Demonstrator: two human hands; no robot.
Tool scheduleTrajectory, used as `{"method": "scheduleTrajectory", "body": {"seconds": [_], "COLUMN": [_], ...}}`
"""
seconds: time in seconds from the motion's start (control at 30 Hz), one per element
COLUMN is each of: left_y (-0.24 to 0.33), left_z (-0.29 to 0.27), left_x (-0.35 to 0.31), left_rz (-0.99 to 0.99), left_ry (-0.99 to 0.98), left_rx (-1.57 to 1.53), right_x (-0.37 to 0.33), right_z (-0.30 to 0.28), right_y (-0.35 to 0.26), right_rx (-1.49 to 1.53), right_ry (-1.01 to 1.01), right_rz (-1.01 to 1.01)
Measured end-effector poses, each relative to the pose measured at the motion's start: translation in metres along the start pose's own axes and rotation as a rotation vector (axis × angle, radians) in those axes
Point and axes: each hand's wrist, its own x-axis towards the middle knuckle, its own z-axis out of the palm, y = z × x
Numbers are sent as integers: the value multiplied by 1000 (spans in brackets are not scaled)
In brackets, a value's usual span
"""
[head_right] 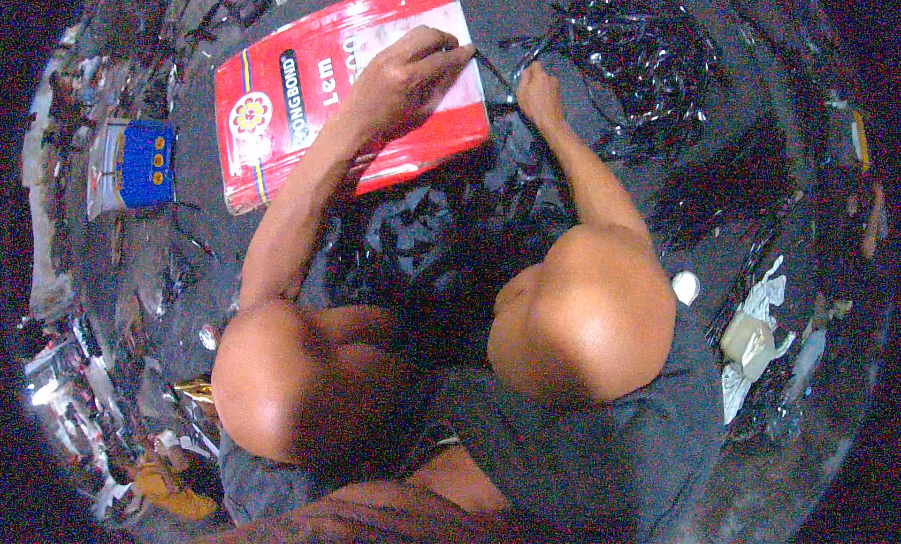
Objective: The person repeatedly picks up black plastic straps and ties them around a red and white rectangular package placed on a table. The person secures each strap by hand, then discards the excess strap onto the table surface.
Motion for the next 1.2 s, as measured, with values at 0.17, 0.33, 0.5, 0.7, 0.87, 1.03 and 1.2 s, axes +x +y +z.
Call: {"method": "scheduleTrajectory", "body": {"seconds": [0.17, 0.33, 0.5, 0.7, 0.87, 1.03, 1.2], "left_y": [0, 29, 107, 114, 142, 136, 129], "left_z": [-5, -6, 23, -15, -95, -143, -196], "left_x": [1, -9, -63, -67, 25, 32, 22], "left_rz": [75, 174, 292, 77, -457, -658, -947], "left_ry": [-59, -108, -631, -754, -372, -171, -105], "left_rx": [111, 156, 367, 241, -383, -360, -434], "right_x": [-2, -2, 45, 13, -86, -123, -99], "right_z": [-22, -36, -123, -246, -239, -193, -205], "right_y": [-6, 21, 21, -117, -182, -231, -202], "right_rx": [-306, -337, 102, 519, 993, 1209, 863], "right_ry": [-33, -29, 645, 953, -471, -703, -732], "right_rz": [39, -55, -48, -391, -597, -678, -595]}}
